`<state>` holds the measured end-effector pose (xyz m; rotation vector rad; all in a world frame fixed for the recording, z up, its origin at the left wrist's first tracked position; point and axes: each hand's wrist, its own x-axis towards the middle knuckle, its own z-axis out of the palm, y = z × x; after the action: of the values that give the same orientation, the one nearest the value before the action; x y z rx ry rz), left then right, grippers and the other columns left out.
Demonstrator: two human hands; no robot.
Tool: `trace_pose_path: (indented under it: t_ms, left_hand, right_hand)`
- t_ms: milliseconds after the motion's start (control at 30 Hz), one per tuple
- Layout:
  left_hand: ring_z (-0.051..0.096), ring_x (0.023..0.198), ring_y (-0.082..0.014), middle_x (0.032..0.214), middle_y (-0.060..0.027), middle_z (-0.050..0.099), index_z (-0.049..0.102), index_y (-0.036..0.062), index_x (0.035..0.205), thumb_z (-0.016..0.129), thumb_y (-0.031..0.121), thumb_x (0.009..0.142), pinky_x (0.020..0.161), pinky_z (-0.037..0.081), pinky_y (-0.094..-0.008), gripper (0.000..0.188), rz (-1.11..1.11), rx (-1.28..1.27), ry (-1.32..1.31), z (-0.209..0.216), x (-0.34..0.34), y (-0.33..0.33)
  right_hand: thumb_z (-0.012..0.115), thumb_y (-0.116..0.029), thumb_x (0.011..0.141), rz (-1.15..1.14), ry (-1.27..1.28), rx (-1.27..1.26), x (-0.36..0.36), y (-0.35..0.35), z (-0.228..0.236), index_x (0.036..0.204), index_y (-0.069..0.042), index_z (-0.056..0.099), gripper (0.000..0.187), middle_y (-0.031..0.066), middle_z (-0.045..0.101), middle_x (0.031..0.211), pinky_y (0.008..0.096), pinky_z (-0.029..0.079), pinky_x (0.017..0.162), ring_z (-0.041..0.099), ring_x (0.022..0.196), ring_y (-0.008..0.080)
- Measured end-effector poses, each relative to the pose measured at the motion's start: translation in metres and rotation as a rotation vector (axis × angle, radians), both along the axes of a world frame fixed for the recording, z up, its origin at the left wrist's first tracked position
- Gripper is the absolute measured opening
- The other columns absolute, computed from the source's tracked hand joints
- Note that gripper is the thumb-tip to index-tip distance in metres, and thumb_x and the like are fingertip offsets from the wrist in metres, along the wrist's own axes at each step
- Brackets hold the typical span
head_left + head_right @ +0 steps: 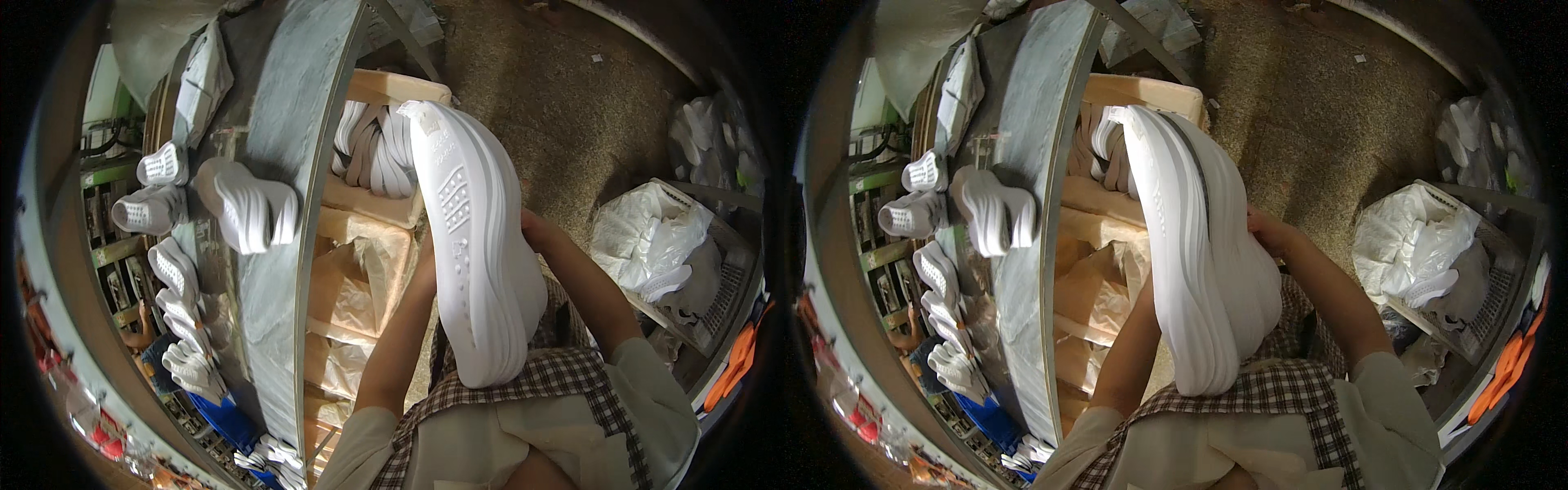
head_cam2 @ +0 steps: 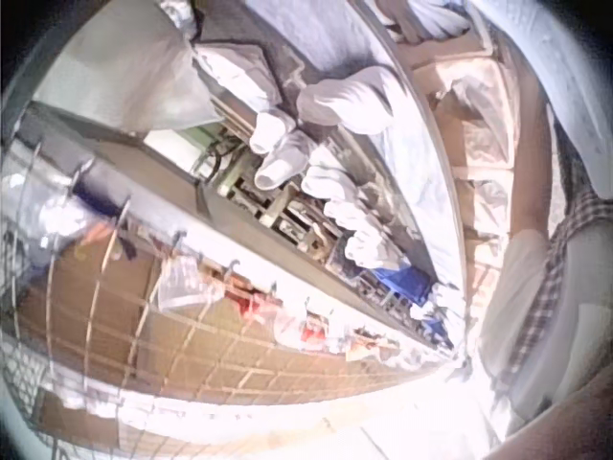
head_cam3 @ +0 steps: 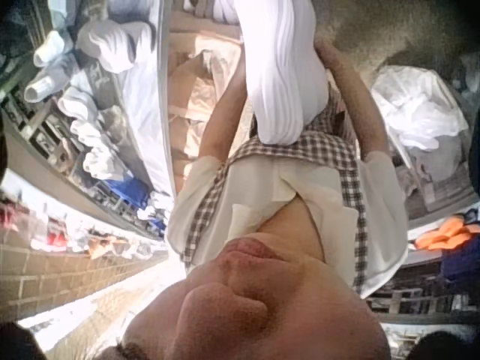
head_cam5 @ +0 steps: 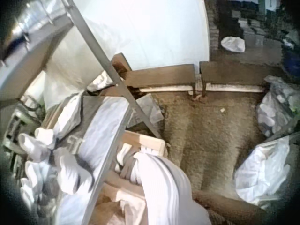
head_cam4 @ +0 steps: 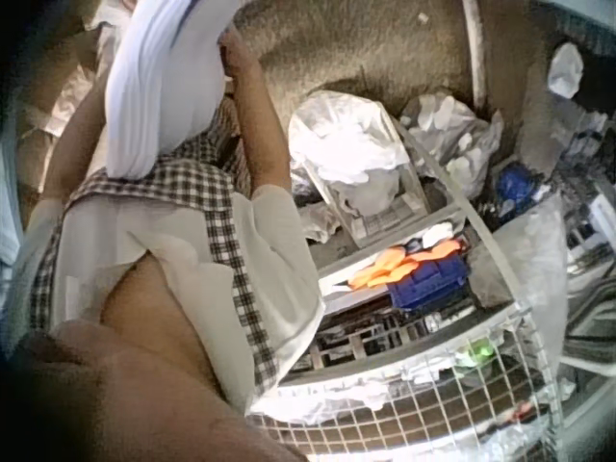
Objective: The person repeatedly picks up pairs of white slippers from a metal shelf, turns them over to view the soles, and places them into a fabric bin. The person also uses a small brush to clean the sole of one slipper before returning it to the shelf.
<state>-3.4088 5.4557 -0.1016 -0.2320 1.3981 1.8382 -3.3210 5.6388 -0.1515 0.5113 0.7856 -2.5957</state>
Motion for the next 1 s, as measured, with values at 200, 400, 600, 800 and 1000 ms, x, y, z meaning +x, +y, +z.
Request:
trace_pose_path:
  t_ms: [200,400,600,800,1000]
  left_hand:
    - [0.052,0.107,-0.0198,0.114,-0.0141,0.054,0.03,0.0016,0.137,0.046,0.017,0.095,0.09,0.043,-0.0301,0.047,-0.064,0.171,-0.032,-0.089,-0.047,0.018]
    - [0.053,0.094,-0.017,0.106,-0.0127,0.055,0.033,0.0027,0.134,0.046,0.012,0.094,0.078,0.047,-0.0274,0.043,-0.32,-0.546,0.252,-0.169,-0.131,-0.004]
    - [0.054,0.093,-0.0258,0.109,-0.018,0.056,0.04,-0.0049,0.124,0.063,0.032,0.086,0.08,0.045,-0.0355,0.058,-0.097,-0.681,1.002,-0.178,-0.28,-0.051]
    - [0.06,0.092,-0.0245,0.11,-0.0158,0.06,0.046,0.0016,0.122,0.071,0.031,0.078,0.079,0.049,-0.035,0.058,-0.355,-1.094,1.063,-0.21,-0.382,-0.063]
    - [0.06,0.098,-0.0291,0.114,-0.0185,0.059,0.045,0.0028,0.124,0.07,0.035,0.077,0.081,0.048,-0.0373,0.062,-0.74,-1.098,1.162,-0.414,-0.339,-0.101]
  right_hand:
    - [0.066,-0.029,0.075,-0.249,-0.119,0.342,-0.033,0.015,0.023,0.145,-0.005,0.014,0.09,0.0135,0.036,0.14,0.0393,0.026,0.108,0.035,0.129,0.0275]
    - [0.064,-0.032,0.08,-0.289,0.04,0.789,-0.068,-0.02,0.032,0.145,-0.005,-0.006,0.099,0.0174,0.012,0.15,0.0355,0.015,0.111,0.019,0.137,0.0332]
    - [0.047,-0.013,0.089,-0.377,0.022,0.6,-0.192,-0.045,-0.089,0.143,0.0,-0.007,0.077,0.0293,0.053,0.114,0.0385,0.049,0.083,0.059,0.094,0.0303]
    - [0.043,-0.02,0.092,0.033,-0.098,0.931,-0.303,-0.11,-0.262,0.141,0.001,0.015,0.06,0.0266,0.061,0.093,0.0385,0.052,0.065,0.064,0.075,0.0296]
    - [0.057,-0.014,0.078,0.738,0.352,1.473,-0.294,-0.15,-0.331,0.099,-0.003,0.064,0.024,0.0111,0.065,0.093,0.0404,0.049,0.072,0.063,0.088,0.0267]
